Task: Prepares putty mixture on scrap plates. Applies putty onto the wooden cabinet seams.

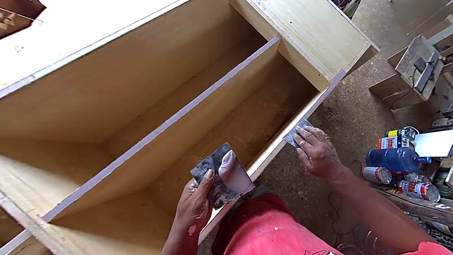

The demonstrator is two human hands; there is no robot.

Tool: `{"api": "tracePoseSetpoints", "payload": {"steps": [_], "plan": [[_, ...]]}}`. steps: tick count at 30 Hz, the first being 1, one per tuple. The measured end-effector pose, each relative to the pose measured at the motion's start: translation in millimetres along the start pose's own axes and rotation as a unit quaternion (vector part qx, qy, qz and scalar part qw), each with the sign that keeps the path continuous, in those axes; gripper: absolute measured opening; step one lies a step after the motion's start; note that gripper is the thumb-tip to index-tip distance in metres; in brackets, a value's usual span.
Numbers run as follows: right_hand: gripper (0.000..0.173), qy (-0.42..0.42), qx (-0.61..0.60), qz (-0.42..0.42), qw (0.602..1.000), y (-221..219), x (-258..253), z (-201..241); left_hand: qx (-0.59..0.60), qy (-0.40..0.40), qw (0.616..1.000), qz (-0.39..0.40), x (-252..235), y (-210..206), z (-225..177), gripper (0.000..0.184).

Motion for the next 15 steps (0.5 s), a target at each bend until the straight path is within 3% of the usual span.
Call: {"api": "tracePoseSetpoints", "payload": {"steps": [6,15], "plan": [[0.041,0.003,-0.006,0.025,1.000,9.0,18.2,-6.2,0.002,-0.003,1.000,-0.013,4.2,-0.2,-3.2,0.023],[0.041,0.011,-0.026,-0.005,1.000,-14.7,18.0,41.9,0.014,0.002,1.000,-0.002,10.1,8.6,-2.9,0.023]]}}
Point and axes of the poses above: each hand's wrist, its own x-axis away from the middle knuckle, its own y-axis out of the back of the hand, z = x × y, the point moved 3 cm from there along -x, towards the middle knuckle, and after that the axes turned 7 degrees about x, right-handed, at the moved point
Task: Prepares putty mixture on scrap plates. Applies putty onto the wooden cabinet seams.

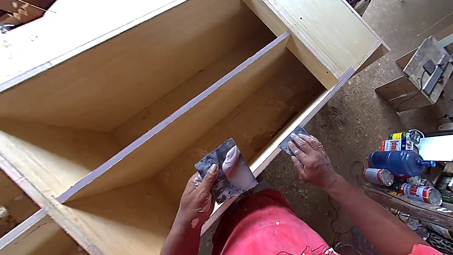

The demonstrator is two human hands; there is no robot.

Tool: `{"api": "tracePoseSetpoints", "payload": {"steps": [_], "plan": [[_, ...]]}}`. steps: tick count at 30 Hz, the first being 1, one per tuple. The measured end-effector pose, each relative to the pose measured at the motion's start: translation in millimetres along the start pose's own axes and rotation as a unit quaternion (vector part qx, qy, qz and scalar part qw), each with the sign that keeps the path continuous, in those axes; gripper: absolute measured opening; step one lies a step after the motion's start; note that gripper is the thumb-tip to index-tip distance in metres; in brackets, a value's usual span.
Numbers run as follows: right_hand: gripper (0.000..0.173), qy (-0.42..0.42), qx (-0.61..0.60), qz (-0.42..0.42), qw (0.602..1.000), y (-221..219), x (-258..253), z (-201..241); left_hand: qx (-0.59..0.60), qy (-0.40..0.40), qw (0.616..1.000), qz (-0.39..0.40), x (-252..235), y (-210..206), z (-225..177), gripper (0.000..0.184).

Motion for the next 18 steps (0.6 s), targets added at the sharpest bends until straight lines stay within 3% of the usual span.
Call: {"api": "tracePoseSetpoints", "payload": {"steps": [7,12,18], "plan": [[0.041,-0.014,0.008,0.018,1.000,22.9,10.4,-0.6,0.012,-0.002,1.000,0.001,6.1,9.5,-3.1,0.022],[0.043,-0.007,0.018,0.024,1.000,5.9,-6.3,3.3,0.007,0.006,1.000,0.007,9.7,14.2,-2.8,0.022],[0.043,-0.024,0.013,0.041,0.999,24.8,16.0,4.6,0.021,-0.005,1.000,-0.003,17.1,21.2,-9.8,0.022]]}}
Point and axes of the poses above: each hand's wrist, its own x-axis away from the middle knuckle, its own y-axis out of the back of the hand, z = x × y, the point moved 3 cm from there along -x, towards the middle knuckle, and after that the axes turned 7 degrees about x, right-handed, at the moved point
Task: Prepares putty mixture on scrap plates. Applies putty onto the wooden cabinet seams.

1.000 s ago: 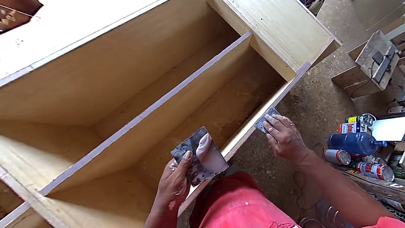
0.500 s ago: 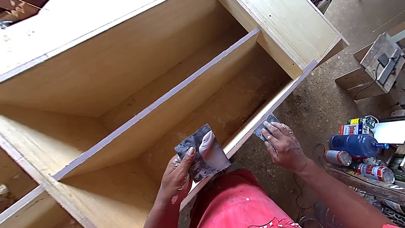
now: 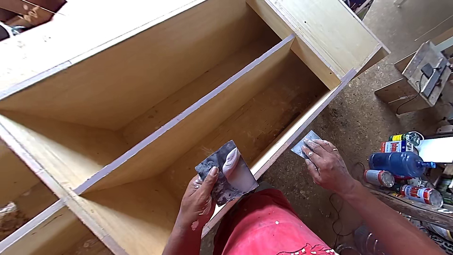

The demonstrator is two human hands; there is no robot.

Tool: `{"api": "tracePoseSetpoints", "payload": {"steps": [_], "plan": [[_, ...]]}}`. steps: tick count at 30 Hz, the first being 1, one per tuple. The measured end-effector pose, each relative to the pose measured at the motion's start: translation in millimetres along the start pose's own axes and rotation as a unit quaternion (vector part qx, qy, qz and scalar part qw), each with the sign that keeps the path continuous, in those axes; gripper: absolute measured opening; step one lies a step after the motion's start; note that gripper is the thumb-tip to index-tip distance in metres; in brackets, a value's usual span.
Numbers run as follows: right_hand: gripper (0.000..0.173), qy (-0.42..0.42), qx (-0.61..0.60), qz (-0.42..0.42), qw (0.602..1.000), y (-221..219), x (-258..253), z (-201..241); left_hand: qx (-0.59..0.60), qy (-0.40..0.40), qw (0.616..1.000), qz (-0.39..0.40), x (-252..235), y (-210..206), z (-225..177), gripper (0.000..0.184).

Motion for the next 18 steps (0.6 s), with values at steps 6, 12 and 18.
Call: {"api": "tracePoseSetpoints", "payload": {"steps": [6,12,18], "plan": [[0.042,0.014,-0.038,-0.074,0.996,-33.4,-5.4,48.6,-0.006,0.000,1.000,-0.012,2.6,4.5,-3.9,0.022],[0.043,0.001,-0.032,-0.046,0.998,-25.4,17.2,44.4,-0.008,-0.002,1.000,0.004,6.6,7.7,-8.8,0.022],[0.042,0.006,-0.006,-0.029,1.000,-16.0,-11.2,37.2,-0.016,0.007,1.000,0.002,4.5,6.8,-5.1,0.023]]}}
Point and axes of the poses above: each hand's wrist, its own x-axis away from the middle knuckle, its own y-axis out of the back of the hand, z = x × y, the point moved 3 cm from there along -x, towards the middle knuckle, and after that the axes turned 7 degrees about x, right-handed, at the moved point
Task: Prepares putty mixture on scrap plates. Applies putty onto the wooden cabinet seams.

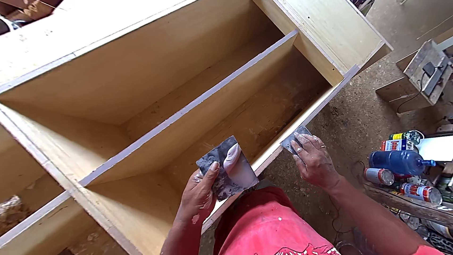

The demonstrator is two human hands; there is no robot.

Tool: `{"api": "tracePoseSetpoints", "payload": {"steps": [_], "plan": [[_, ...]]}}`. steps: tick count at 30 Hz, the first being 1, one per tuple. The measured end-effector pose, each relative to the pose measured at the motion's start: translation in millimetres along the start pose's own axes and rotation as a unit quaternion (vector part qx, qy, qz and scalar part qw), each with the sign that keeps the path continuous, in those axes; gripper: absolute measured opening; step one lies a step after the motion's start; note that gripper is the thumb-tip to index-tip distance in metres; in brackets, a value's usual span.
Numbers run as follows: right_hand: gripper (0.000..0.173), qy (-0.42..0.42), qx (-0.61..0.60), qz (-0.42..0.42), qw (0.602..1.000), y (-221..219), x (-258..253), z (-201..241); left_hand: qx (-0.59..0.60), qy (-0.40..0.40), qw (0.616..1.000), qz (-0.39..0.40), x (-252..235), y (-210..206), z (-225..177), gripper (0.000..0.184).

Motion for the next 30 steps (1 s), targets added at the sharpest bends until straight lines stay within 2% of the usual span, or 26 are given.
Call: {"api": "tracePoseSetpoints", "payload": {"steps": [4,7,13,17,20,23,26,30], "plan": [[0.041,-0.001,0.002,0.037,0.999,7.1,11.6,-2.5,0.014,0.002,1.000,0.007,3.9,-0.3,0.3,0.023],[0.042,-0.003,-0.003,0.021,1.000,18.6,14.9,-0.4,0.017,-0.007,1.000,0.002,3.9,3.1,-0.6,0.023],[0.041,0.022,-0.008,0.015,1.000,-5.4,5.1,15.0,0.009,0.002,1.000,-0.007,7.3,3.6,1.0,0.024],[0.040,0.012,-0.009,0.056,0.998,9.8,22.5,7.2,0.018,-0.012,1.000,0.003,10.7,4.4,1.0,0.023],[0.041,0.011,-0.015,0.024,1.000,19.3,19.6,12.6,0.026,-0.015,1.000,-0.002,12.9,3.4,0.7,0.023],[0.040,0.021,-0.016,0.013,1.000,6.8,5.8,23.9,0.024,-0.008,1.000,-0.004,15.4,4.0,2.8,0.024],[0.041,0.029,-0.010,0.028,0.999,-2.9,7.9,23.3,0.029,-0.009,1.000,0.002,17.3,3.8,3.5,0.023],[0.041,0.020,-0.002,0.092,0.996,12.0,32.9,13.8,0.033,-0.019,0.999,-0.009,23.3,7.2,4.4,0.023]]}}
Point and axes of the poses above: each hand's wrist, its own x-axis away from the middle knuckle, its own y-axis out of the back of the hand, z = x × y, the point moved 3 cm from there along -x, towards the middle knuckle, and after that the axes turned 7 degrees about x, right-handed, at the moved point
